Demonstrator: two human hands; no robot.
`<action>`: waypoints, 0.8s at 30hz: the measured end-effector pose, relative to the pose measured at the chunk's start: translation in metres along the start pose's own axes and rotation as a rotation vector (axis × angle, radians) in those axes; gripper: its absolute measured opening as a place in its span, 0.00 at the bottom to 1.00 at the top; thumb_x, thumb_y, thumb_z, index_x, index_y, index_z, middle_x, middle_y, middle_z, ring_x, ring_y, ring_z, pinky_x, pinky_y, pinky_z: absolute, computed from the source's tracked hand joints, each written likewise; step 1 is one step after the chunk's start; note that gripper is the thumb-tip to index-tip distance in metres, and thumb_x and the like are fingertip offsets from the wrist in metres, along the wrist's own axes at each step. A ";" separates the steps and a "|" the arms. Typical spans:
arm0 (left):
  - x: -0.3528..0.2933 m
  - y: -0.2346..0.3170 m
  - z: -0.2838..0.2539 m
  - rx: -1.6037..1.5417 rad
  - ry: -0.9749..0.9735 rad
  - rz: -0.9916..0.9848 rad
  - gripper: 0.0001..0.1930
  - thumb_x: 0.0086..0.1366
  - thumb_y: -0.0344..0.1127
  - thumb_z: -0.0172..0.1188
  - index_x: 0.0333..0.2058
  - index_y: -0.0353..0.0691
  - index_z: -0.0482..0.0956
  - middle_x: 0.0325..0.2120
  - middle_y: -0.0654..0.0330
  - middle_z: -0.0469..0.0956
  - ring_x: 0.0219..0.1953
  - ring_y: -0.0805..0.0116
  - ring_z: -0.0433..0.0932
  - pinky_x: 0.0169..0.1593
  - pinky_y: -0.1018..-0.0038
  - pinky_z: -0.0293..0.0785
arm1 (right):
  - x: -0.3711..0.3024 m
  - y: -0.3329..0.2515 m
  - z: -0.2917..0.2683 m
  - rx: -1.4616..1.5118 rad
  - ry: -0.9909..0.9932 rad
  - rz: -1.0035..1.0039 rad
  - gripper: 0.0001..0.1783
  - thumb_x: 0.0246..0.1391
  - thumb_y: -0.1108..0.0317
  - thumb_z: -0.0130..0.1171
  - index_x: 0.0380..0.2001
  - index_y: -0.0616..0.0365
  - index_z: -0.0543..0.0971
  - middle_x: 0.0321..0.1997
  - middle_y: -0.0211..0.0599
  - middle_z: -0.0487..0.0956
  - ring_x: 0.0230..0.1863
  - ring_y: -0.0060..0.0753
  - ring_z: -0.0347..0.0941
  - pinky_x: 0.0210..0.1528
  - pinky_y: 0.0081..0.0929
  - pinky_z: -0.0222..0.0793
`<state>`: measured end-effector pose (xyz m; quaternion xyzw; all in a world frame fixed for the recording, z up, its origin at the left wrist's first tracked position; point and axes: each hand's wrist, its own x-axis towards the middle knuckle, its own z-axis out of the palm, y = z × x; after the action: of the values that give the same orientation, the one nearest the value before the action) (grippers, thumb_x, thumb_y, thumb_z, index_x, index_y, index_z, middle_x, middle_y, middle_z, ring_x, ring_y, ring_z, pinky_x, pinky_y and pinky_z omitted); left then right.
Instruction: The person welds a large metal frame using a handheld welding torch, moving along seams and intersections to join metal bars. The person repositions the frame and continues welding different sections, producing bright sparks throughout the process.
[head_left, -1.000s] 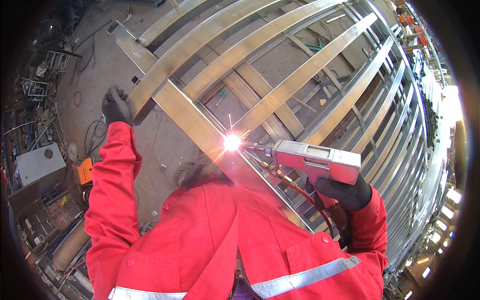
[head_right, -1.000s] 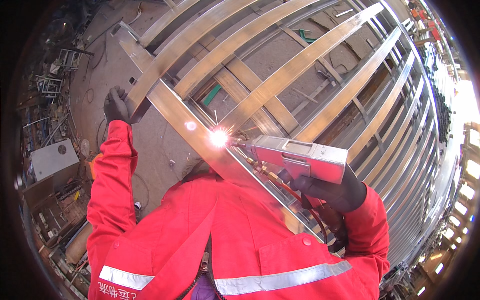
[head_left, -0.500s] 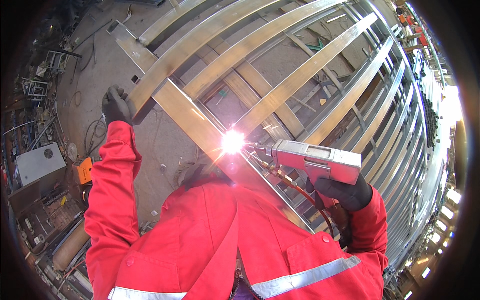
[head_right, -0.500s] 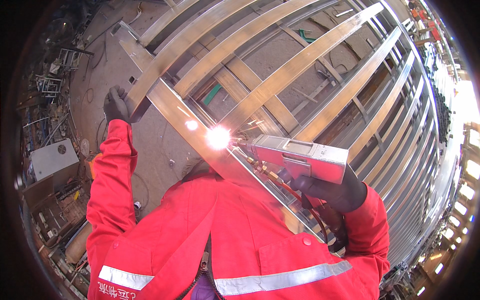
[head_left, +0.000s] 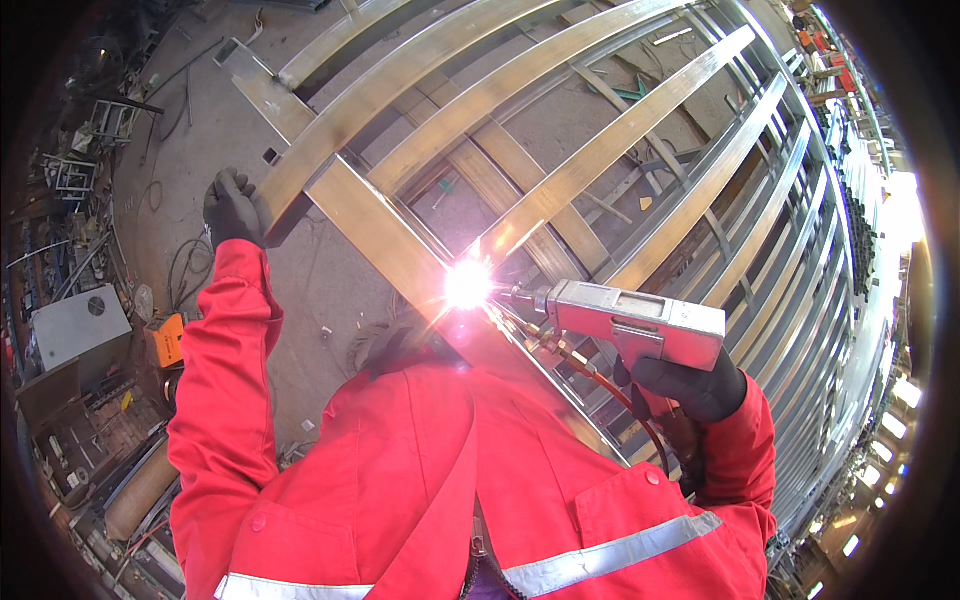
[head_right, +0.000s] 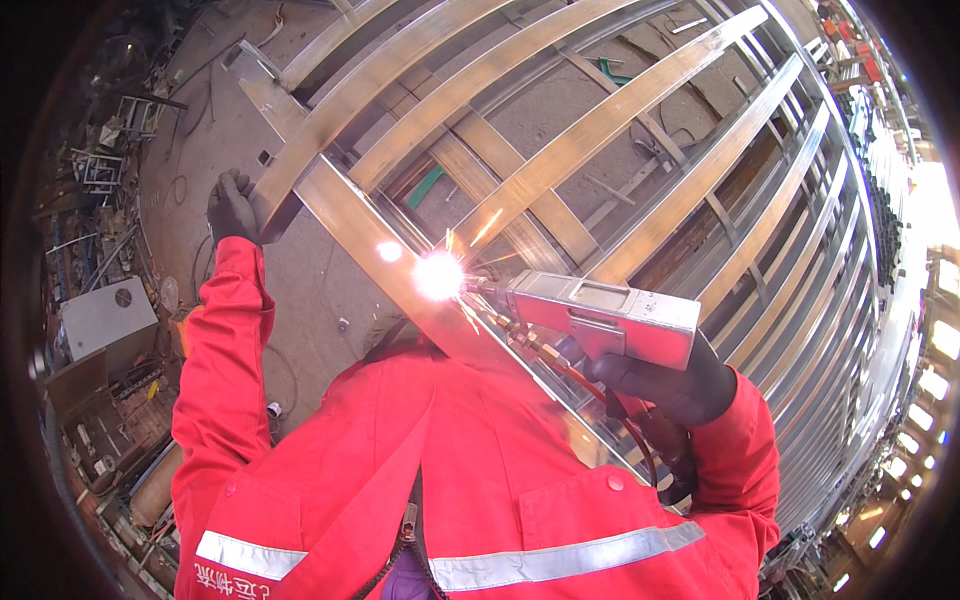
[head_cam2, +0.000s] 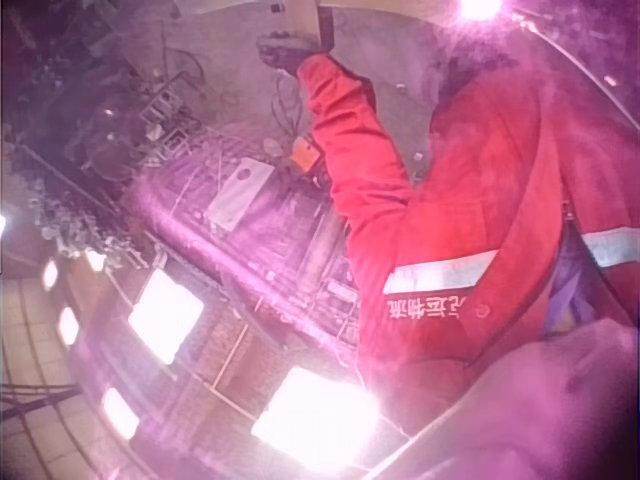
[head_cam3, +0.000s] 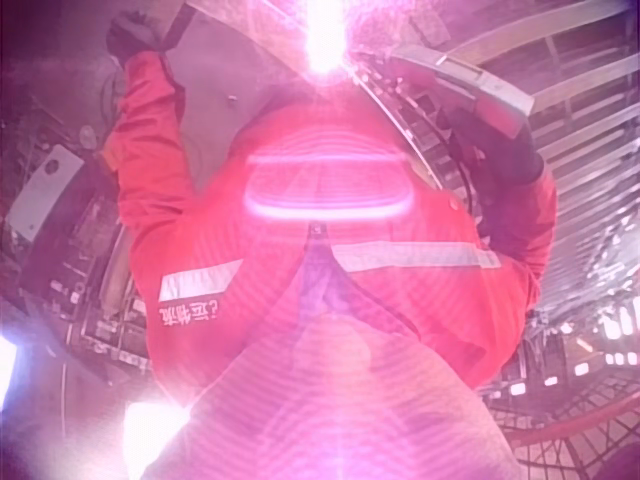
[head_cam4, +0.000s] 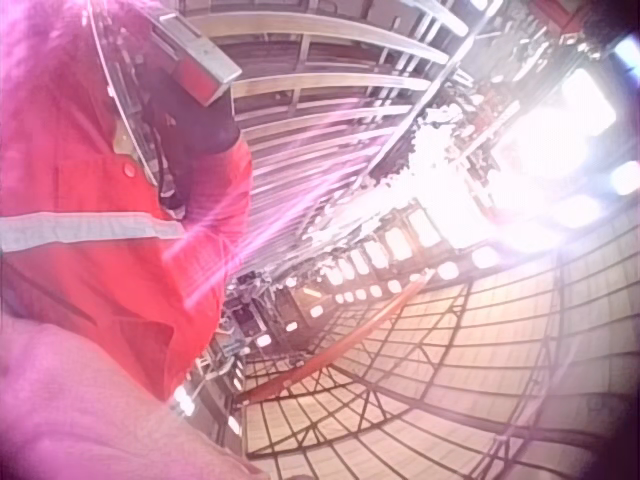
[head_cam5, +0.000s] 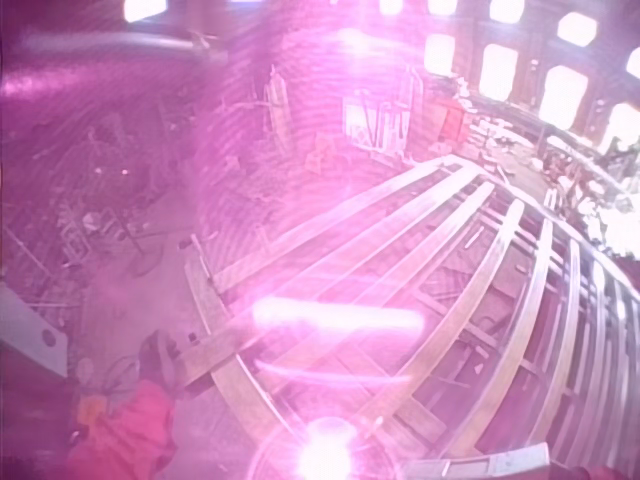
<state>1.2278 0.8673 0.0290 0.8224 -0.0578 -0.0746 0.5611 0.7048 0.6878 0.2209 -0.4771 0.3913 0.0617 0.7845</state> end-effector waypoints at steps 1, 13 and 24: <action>0.000 0.000 0.000 -0.005 -0.001 -0.002 0.25 0.74 0.47 0.46 0.53 0.29 0.75 0.45 0.48 0.81 0.45 0.60 0.80 0.52 0.68 0.76 | 0.000 0.000 0.000 0.005 0.002 0.002 0.28 0.58 0.72 0.64 0.61 0.63 0.71 0.50 0.41 0.83 0.50 0.31 0.79 0.51 0.29 0.76; -0.001 0.001 0.001 -0.034 0.001 -0.013 0.24 0.72 0.47 0.46 0.53 0.31 0.76 0.43 0.51 0.80 0.42 0.61 0.79 0.47 0.67 0.75 | 0.000 -0.002 0.002 -0.054 -0.011 -0.042 0.28 0.57 0.72 0.64 0.61 0.63 0.71 0.49 0.40 0.83 0.50 0.31 0.79 0.51 0.28 0.75; 0.004 -0.003 0.000 -0.019 0.005 0.004 0.24 0.73 0.48 0.47 0.52 0.31 0.76 0.41 0.52 0.80 0.40 0.63 0.80 0.45 0.68 0.76 | -0.002 -0.001 0.002 0.000 0.008 -0.019 0.29 0.57 0.75 0.64 0.62 0.64 0.70 0.50 0.41 0.83 0.51 0.31 0.79 0.52 0.29 0.75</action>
<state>1.2315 0.8680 0.0260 0.8171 -0.0573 -0.0720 0.5692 0.7049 0.6898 0.2238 -0.4809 0.3898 0.0523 0.7836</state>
